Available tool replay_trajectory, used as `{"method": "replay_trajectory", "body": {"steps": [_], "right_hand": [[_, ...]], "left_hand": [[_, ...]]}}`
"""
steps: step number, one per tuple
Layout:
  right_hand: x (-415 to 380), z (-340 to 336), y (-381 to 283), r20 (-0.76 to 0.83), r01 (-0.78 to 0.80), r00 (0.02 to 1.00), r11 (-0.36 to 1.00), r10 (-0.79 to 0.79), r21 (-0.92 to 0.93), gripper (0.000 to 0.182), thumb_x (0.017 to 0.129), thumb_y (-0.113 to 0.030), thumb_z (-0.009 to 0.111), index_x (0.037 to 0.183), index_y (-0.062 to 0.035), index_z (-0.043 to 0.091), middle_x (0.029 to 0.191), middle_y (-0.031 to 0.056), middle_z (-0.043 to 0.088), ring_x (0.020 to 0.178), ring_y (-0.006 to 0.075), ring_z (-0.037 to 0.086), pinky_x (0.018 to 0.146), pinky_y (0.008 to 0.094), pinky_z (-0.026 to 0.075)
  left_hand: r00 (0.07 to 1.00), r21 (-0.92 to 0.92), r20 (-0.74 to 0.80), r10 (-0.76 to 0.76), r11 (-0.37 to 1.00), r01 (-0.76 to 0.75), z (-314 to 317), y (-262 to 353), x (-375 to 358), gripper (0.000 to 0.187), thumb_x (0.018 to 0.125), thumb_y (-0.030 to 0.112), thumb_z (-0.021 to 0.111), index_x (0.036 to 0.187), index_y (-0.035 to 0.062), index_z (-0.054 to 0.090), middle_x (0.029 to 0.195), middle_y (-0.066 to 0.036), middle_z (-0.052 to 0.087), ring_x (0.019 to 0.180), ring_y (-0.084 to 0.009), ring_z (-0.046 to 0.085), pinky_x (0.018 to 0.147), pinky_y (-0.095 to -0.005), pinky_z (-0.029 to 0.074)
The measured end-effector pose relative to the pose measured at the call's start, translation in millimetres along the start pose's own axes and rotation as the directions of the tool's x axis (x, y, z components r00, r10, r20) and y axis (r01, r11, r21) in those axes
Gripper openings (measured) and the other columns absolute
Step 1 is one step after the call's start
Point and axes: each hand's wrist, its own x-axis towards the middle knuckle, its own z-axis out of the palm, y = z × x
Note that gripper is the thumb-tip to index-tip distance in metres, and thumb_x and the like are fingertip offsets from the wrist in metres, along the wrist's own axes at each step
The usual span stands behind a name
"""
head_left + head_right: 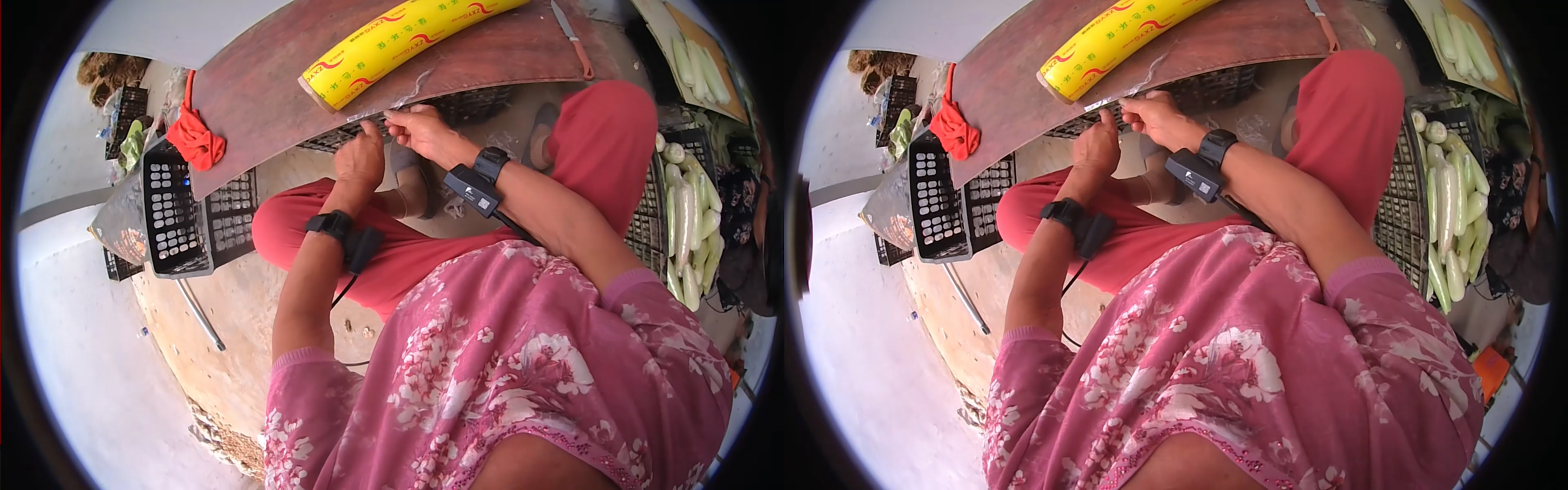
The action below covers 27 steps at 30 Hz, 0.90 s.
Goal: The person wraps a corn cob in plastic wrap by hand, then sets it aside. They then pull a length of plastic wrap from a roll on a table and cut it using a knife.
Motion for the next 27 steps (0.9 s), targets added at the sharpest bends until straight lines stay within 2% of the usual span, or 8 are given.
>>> {"method": "replay_trajectory", "body": {"steps": [5,8,11,14,15,18,24,27], "right_hand": [[3.1,-7.9,1.6,0.048,0.077,0.996,0.988,-0.071,-0.132,0.015,0.082,-0.014,0.065,0.085,-0.0012,0.059,0.075,0.0045,0.060,0.060,0.0100,0.055,0.051,0.0219,0.043],[1.2,-8.2,-0.1,0.031,0.138,0.990,0.951,-0.135,-0.278,0.018,0.082,-0.016,0.065,0.088,-0.0002,0.060,0.076,0.0042,0.061,0.061,0.0094,0.056,0.051,0.0214,0.043],[-1.1,-9.6,0.1,0.043,0.165,0.986,0.933,-0.160,-0.320,0.020,0.081,-0.018,0.066,0.089,-0.0001,0.060,0.076,0.0037,0.062,0.060,0.0089,0.056,0.050,0.0204,0.043],[-4.0,-10.6,1.5,0.031,0.163,0.986,0.948,-0.161,-0.273,0.019,0.082,-0.018,0.066,0.088,-0.0014,0.060,0.075,0.0028,0.061,0.059,0.0084,0.055,0.050,0.0202,0.043],[-5.2,-11.2,1.1,0.036,0.154,0.988,0.953,-0.150,-0.259,0.018,0.082,-0.018,0.066,0.088,-0.0016,0.060,0.075,0.0027,0.061,0.059,0.0082,0.055,0.050,0.0203,0.043],[-6.3,-11.7,1.0,0.063,0.140,0.990,0.961,-0.129,-0.240,0.018,0.083,-0.019,0.065,0.087,-0.0025,0.059,0.073,0.0020,0.060,0.058,0.0075,0.054,0.050,0.0207,0.042],[-11.3,-19.6,7.2,0.031,0.110,0.994,0.963,-0.106,-0.246,0.012,0.083,-0.016,0.063,0.085,-0.0046,0.058,0.071,0.0004,0.058,0.056,0.0063,0.050,0.049,0.0203,0.040],[-13.6,-23.9,7.7,0.003,0.096,0.995,0.968,-0.098,-0.232,0.009,0.083,-0.014,0.063,0.083,-0.0055,0.058,0.069,-0.0002,0.057,0.057,0.0060,0.049,0.048,0.0201,0.039]], "left_hand": [[0.991,-0.288,-0.031,-0.132,0.950,0.117,19.4,12.5,-1.3,0.055,0.080,0.012,0.051,0.127,-0.0057,0.029,0.097,-0.026,0.060,0.095,-0.0382,0.059,0.079,-0.0420,0.049],[0.969,-0.498,-0.153,-0.193,0.862,0.093,21.4,15.6,3.7,0.051,0.078,0.009,0.053,0.123,-0.0060,0.034,0.095,-0.027,0.059,0.094,-0.0414,0.058,0.080,-0.0422,0.047],[0.891,-0.737,-0.313,-0.329,0.676,-0.010,37.4,14.4,8.9,0.038,0.078,0.006,0.054,0.113,-0.0059,0.044,0.093,-0.023,0.060,0.084,-0.0355,0.061,0.074,-0.0398,0.049],[0.829,-0.990,0.110,-0.549,0.017,0.142,41.1,18.0,12.3,0.025,0.079,0.006,0.054,0.101,-0.0044,0.051,0.088,-0.015,0.060,0.078,-0.0258,0.062,0.068,-0.0370,0.050],[0.797,-0.961,0.277,-0.536,-0.172,0.218,41.3,15.9,15.2,0.016,0.080,0.005,0.051,0.095,-0.0001,0.052,0.087,-0.009,0.058,0.075,-0.0192,0.061,0.062,-0.0341,0.050],[0.862,-0.826,0.442,-0.247,-0.488,0.284,40.8,3.8,16.2,0.013,0.080,0.003,0.052,0.092,0.0031,0.052,0.088,-0.009,0.057,0.076,-0.0205,0.060,0.064,-0.0334,0.048],[0.926,-0.529,0.327,0.189,-0.775,0.345,35.9,6.7,18.2,0.022,0.084,0.014,0.058,0.103,0.0072,0.051,0.095,-0.005,0.054,0.088,-0.0223,0.052,0.082,-0.0375,0.041],[0.930,-0.527,0.342,0.135,-0.792,0.309,28.3,19.9,16.4,0.024,0.085,0.024,0.060,0.102,0.0089,0.052,0.102,-0.006,0.053,0.093,-0.0232,0.048,0.085,-0.0393,0.039]]}}
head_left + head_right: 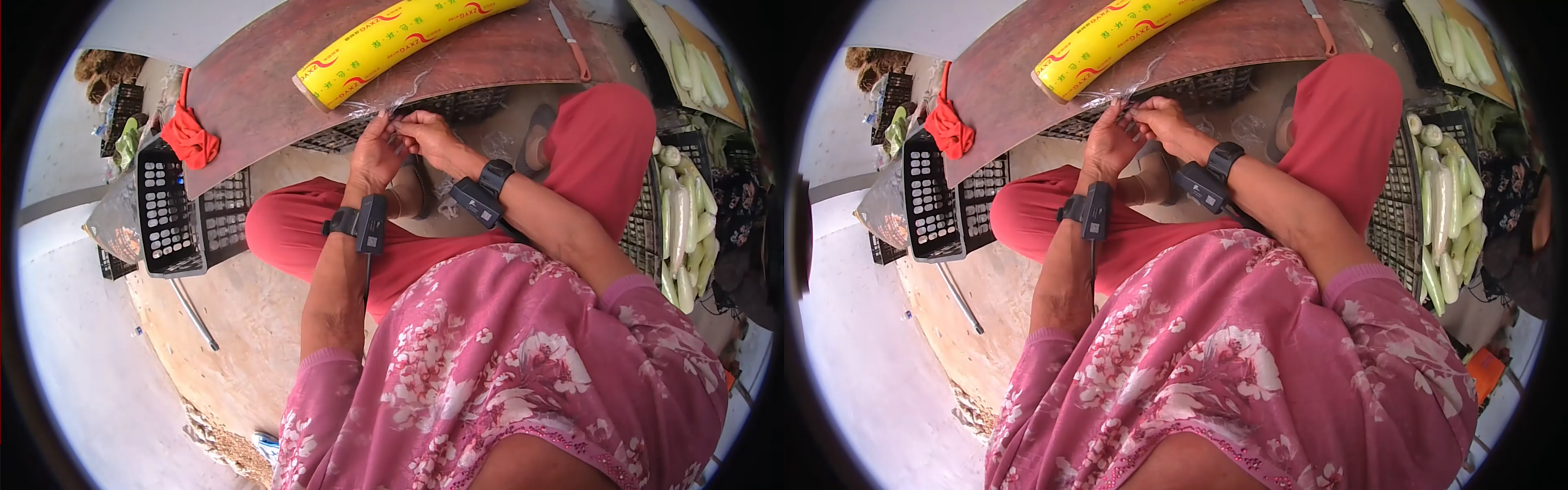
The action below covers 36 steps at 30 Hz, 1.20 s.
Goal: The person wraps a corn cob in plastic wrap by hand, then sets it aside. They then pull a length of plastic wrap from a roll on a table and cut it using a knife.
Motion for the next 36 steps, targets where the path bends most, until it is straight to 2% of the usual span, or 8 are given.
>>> {"method": "replay_trajectory", "body": {"steps": [3,6,8,12,15,23,33,36], "right_hand": [[-3.6,-2.5,-1.5,0.003,0.010,1.000,0.997,-0.010,-0.078,0.008,0.082,-0.013,0.063,0.082,-0.0058,0.058,0.069,-0.0005,0.057,0.058,0.0061,0.049,0.049,0.0201,0.039],[-8.2,-4.5,-2.9,0.029,0.019,0.999,0.989,-0.015,-0.148,0.009,0.081,-0.013,0.064,0.083,-0.0055,0.059,0.069,-0.0008,0.056,0.059,0.0061,0.049,0.049,0.0201,0.039],[-11.0,-9.0,-2.2,0.047,0.029,0.999,0.985,-0.022,-0.168,0.010,0.081,-0.013,0.064,0.084,-0.0052,0.059,0.070,-0.0009,0.056,0.060,0.0061,0.049,0.050,0.0200,0.039],[-14.7,-10.9,-8.7,0.009,0.028,1.000,0.999,-0.028,-0.019,0.014,0.081,-0.015,0.066,0.087,-0.0051,0.059,0.072,-0.0012,0.056,0.059,0.0057,0.047,0.050,0.0190,0.038],[-14.6,-5.1,-14.5,-0.003,0.008,1.000,0.999,-0.008,0.041,0.016,0.080,-0.017,0.068,0.087,-0.0058,0.058,0.072,-0.0017,0.055,0.059,0.0057,0.046,0.050,0.0190,0.038],[9.2,11.0,-22.0,0.000,-0.080,0.997,0.975,0.082,0.208,0.018,0.082,-0.018,0.067,0.072,-0.0088,0.055,0.064,-0.0020,0.051,0.056,0.0065,0.043,0.050,0.0204,0.037],[-3.1,5.5,-21.6,0.002,-0.041,0.999,0.991,0.041,0.129,0.012,0.085,-0.015,0.063,0.081,-0.0074,0.054,0.068,-0.0008,0.052,0.058,0.0069,0.046,0.051,0.0209,0.038],[-0.9,1.9,-15.3,0.028,-0.032,0.999,0.985,0.027,0.171,0.011,0.086,-0.015,0.062,0.085,-0.0075,0.053,0.072,-0.0001,0.054,0.060,0.0071,0.047,0.052,0.0217,0.038]], "left_hand": [[0.994,0.009,-0.082,0.068,0.998,-0.067,5.2,-4.9,9.9,0.026,0.086,0.027,0.061,0.102,0.0079,0.053,0.095,-0.005,0.058,0.093,-0.0201,0.048,0.078,-0.0341,0.041],[0.982,0.028,-0.055,0.183,0.983,-0.182,-5.7,-12.4,21.8,0.023,0.086,0.025,0.060,0.102,0.0090,0.053,0.110,-0.005,0.054,0.100,-0.0215,0.049,0.088,-0.0395,0.038],[0.979,0.042,-0.099,0.179,0.984,-0.176,-7.7,-14.7,22.2,0.021,0.087,0.022,0.059,0.102,0.0090,0.053,0.106,-0.005,0.057,0.098,-0.0196,0.050,0.089,-0.0390,0.038],[0.976,-0.004,-0.110,0.189,0.982,-0.190,3.8,-17.0,8.7,0.010,0.087,0.016,0.058,0.094,0.0099,0.054,0.092,-0.003,0.061,0.084,-0.0142,0.054,0.079,-0.0319,0.041],[0.971,0.052,-0.088,0.221,0.975,-0.217,-0.9,-17.5,7.3,0.011,0.088,0.017,0.056,0.096,0.0103,0.055,0.096,-0.003,0.059,0.090,-0.0163,0.052,0.086,-0.0354,0.039],[0.967,0.126,-0.120,0.225,0.970,-0.209,0.8,-17.1,0.9,0.012,0.090,0.014,0.048,0.096,0.0066,0.055,0.093,-0.004,0.058,0.088,-0.0161,0.053,0.084,-0.0330,0.041],[0.966,0.183,-0.080,0.246,0.956,-0.228,4.9,-17.1,-0.3,0.009,0.091,0.015,0.050,0.088,0.0069,0.053,0.084,-0.004,0.059,0.077,-0.0144,0.056,0.074,-0.0323,0.043],[0.975,0.201,-0.020,0.220,0.956,-0.212,-1.0,-16.7,3.5,0.016,0.093,0.012,0.041,0.099,0.0047,0.053,0.095,-0.005,0.058,0.086,-0.0166,0.054,0.082,-0.0329,0.042]]}}
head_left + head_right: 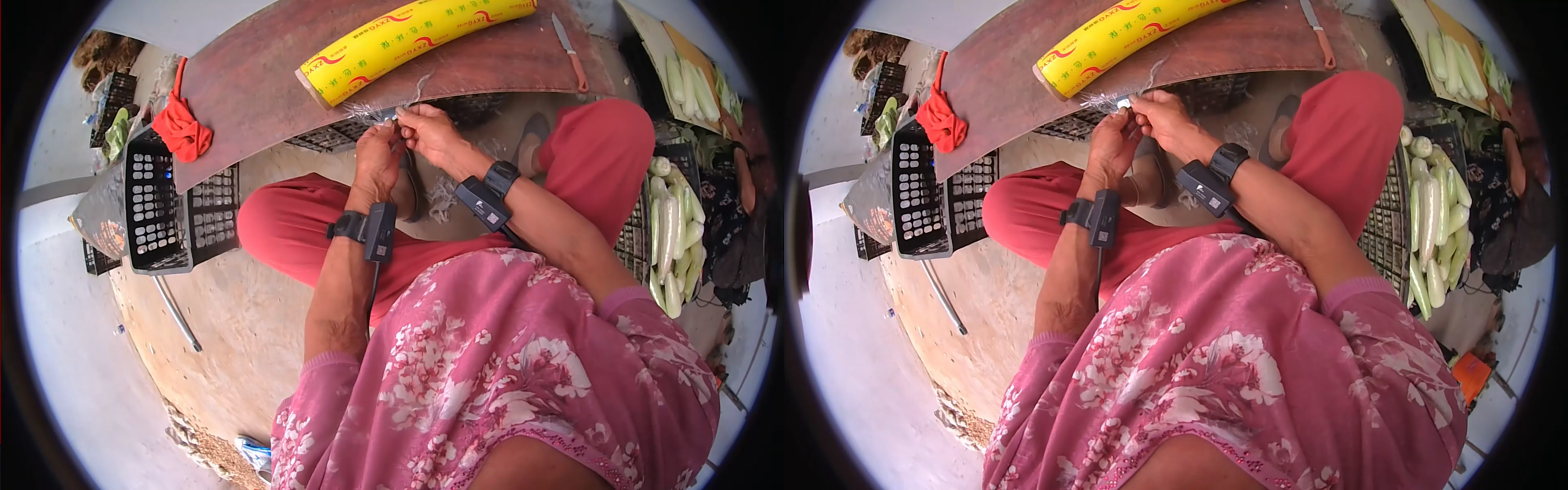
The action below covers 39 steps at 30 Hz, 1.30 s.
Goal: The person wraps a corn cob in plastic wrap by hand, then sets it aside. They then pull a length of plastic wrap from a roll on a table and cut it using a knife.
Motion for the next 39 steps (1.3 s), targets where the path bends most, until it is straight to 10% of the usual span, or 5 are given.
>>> {"method": "replay_trajectory", "body": {"steps": [6,15,39], "right_hand": [[-0.4,-4.9,-0.8,-0.015,0.025,1.000,0.998,-0.024,0.065,0.009,0.086,-0.016,0.060,0.085,-0.0079,0.055,0.075,-0.0004,0.057,0.059,0.0064,0.047,0.053,0.0221,0.039],[-2.9,-5.0,-3.9,-0.011,0.025,1.000,1.000,-0.026,-0.016,0.009,0.088,-0.015,0.056,0.088,-0.0061,0.056,0.073,0.0002,0.057,0.059,0.0070,0.048,0.052,0.0215,0.040],[10.9,-7.6,-2.2,0.181,-0.140,0.978,0.970,0.104,0.201,0.005,0.083,-0.010,0.062,0.081,-0.0078,0.058,0.070,-0.0008,0.054,0.059,0.0089,0.047,0.054,0.0231,0.039]], "left_hand": [[0.982,-0.129,-0.186,-0.042,0.991,0.018,-4.6,-2.2,1.9,0.007,0.089,0.012,0.048,0.089,0.0080,0.054,0.085,-0.004,0.059,0.079,-0.0154,0.055,0.073,-0.0323,0.043],[0.994,-0.192,0.095,-0.054,0.979,0.072,1.5,2.4,11.8,0.008,0.088,0.016,0.055,0.090,0.0083,0.054,0.083,-0.003,0.058,0.078,-0.0146,0.054,0.071,-0.0309,0.043],[1.000,-0.102,0.009,-0.023,0.995,0.024,0.4,-0.8,4.3,0.018,0.095,0.016,0.041,0.096,0.0030,0.054,0.089,-0.006,0.057,0.083,-0.0172,0.053,0.079,-0.0319,0.044]]}}
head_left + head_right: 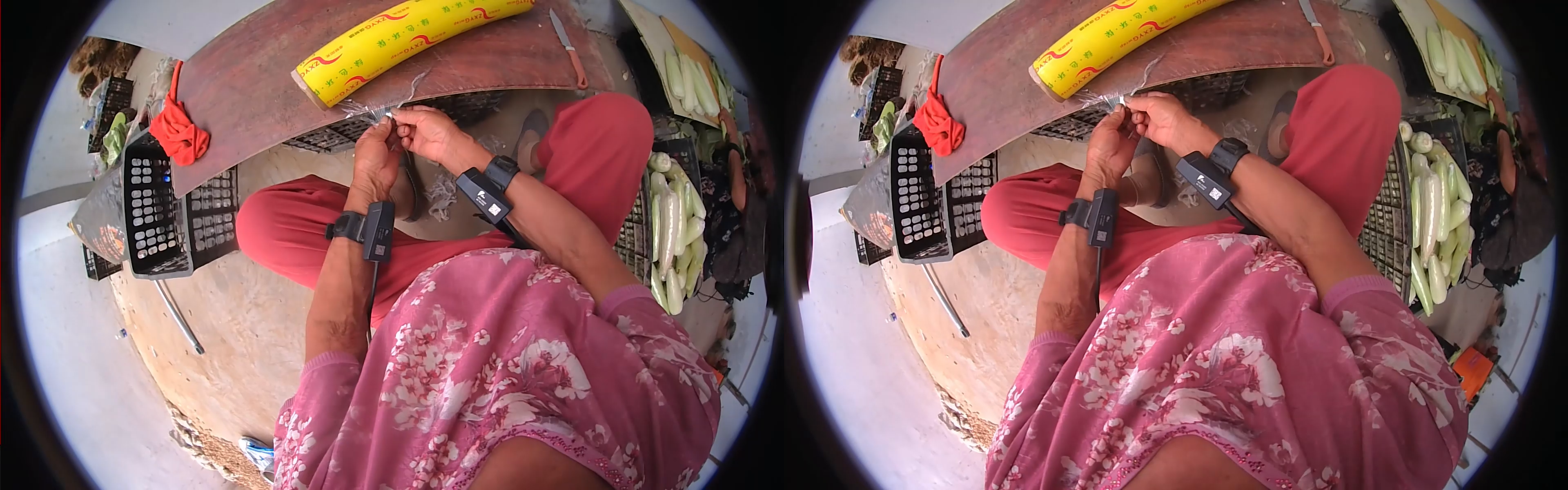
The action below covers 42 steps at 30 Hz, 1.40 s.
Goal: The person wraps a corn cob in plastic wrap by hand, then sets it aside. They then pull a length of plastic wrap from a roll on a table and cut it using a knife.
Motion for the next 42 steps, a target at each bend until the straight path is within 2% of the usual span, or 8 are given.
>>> {"method": "replay_trajectory", "body": {"steps": [8,11,17,20,24,29,35,42], "right_hand": [[-16.8,-0.2,-1.3,-0.092,0.102,0.989,0.982,-0.118,-0.161,0.006,0.080,-0.010,0.062,0.079,-0.0081,0.057,0.067,-0.0011,0.053,0.057,0.0081,0.047,0.052,0.0227,0.038],[-20.7,0.9,-6.5,-0.136,0.149,0.976,0.979,-0.167,-0.138,0.005,0.081,-0.010,0.062,0.081,-0.0074,0.058,0.068,-0.0006,0.054,0.058,0.0087,0.049,0.053,0.0221,0.040],[-10.5,8.4,-10.3,-0.023,-0.059,0.998,0.985,0.063,0.164,0.006,0.083,-0.007,0.061,0.082,-0.0025,0.057,0.070,0.0051,0.056,0.058,0.0123,0.051,0.054,0.0246,0.043],[-16.8,18.2,-8.1,-0.073,0.039,0.997,0.989,-0.029,0.139,0.007,0.083,-0.006,0.060,0.082,0.0000,0.056,0.069,0.0080,0.056,0.056,0.0130,0.051,0.053,0.0253,0.044],[-26.6,32.1,-16.0,-0.170,0.147,0.971,0.979,-0.171,-0.143,0.010,0.084,-0.009,0.060,0.087,-0.0002,0.056,0.070,0.0058,0.057,0.054,0.0100,0.051,0.047,0.0223,0.042],[-32.1,41.8,-23.2,-0.263,0.265,0.866,0.836,-0.426,-0.481,0.011,0.078,-0.006,0.060,0.081,0.0028,0.056,0.065,0.0059,0.057,0.048,0.0085,0.050,0.038,0.0219,0.036],[-20.0,40.9,-42.1,-0.333,0.093,0.914,0.916,-0.234,-0.390,0.011,0.078,-0.009,0.060,0.079,0.0010,0.056,0.066,0.0063,0.057,0.049,0.0094,0.049,0.040,0.0224,0.036],[-16.5,34.6,-43.5,-0.322,0.077,0.927,0.939,-0.191,-0.335,0.009,0.081,-0.010,0.057,0.078,-0.0020,0.054,0.069,0.0056,0.057,0.052,0.0101,0.049,0.042,0.0233,0.038]], "left_hand": [[0.997,-0.160,-0.081,0.021,0.986,-0.034,-3.1,3.3,4.6,0.011,0.086,0.012,0.054,0.091,0.0028,0.056,0.086,-0.006,0.059,0.080,-0.0172,0.055,0.076,-0.0304,0.044],[0.997,-0.185,-0.066,0.026,0.982,-0.038,4.2,7.5,-1.4,0.011,0.084,0.011,0.056,0.089,0.0017,0.057,0.085,-0.006,0.059,0.079,-0.0172,0.055,0.075,-0.0292,0.045],[0.998,-0.212,0.023,-0.054,0.975,0.058,2.1,10.3,-0.7,0.013,0.084,0.012,0.056,0.087,0.0004,0.057,0.083,-0.006,0.059,0.077,-0.0170,0.054,0.072,-0.0285,0.045],[0.997,-0.209,0.031,-0.070,0.975,0.074,-0.9,9.8,-0.6,0.013,0.084,0.013,0.055,0.087,0.0004,0.056,0.082,-0.007,0.059,0.076,-0.0170,0.054,0.072,-0.0287,0.045],[0.997,-0.193,0.017,-0.080,0.978,0.082,2.6,11.1,-4.6,0.011,0.085,0.014,0.055,0.086,0.0036,0.056,0.082,-0.004,0.059,0.073,-0.0136,0.054,0.067,-0.0263,0.045],[0.995,-0.243,0.013,-0.097,0.965,0.098,4.7,14.2,-4.0,0.009,0.083,0.013,0.056,0.087,0.0043,0.055,0.082,-0.003,0.059,0.073,-0.0137,0.054,0.066,-0.0270,0.045],[0.992,-0.311,0.058,-0.116,0.942,0.129,5.3,18.0,-4.4,0.009,0.081,0.011,0.056,0.085,0.0022,0.056,0.082,-0.006,0.060,0.076,-0.0173,0.055,0.070,-0.0290,0.046],[0.989,-0.351,0.082,-0.120,0.926,0.141,3.0,18.0,-0.7,0.009,0.081,0.009,0.054,0.085,0.0005,0.056,0.083,-0.007,0.060,0.076,-0.0185,0.055,0.071,-0.0298,0.046]]}}
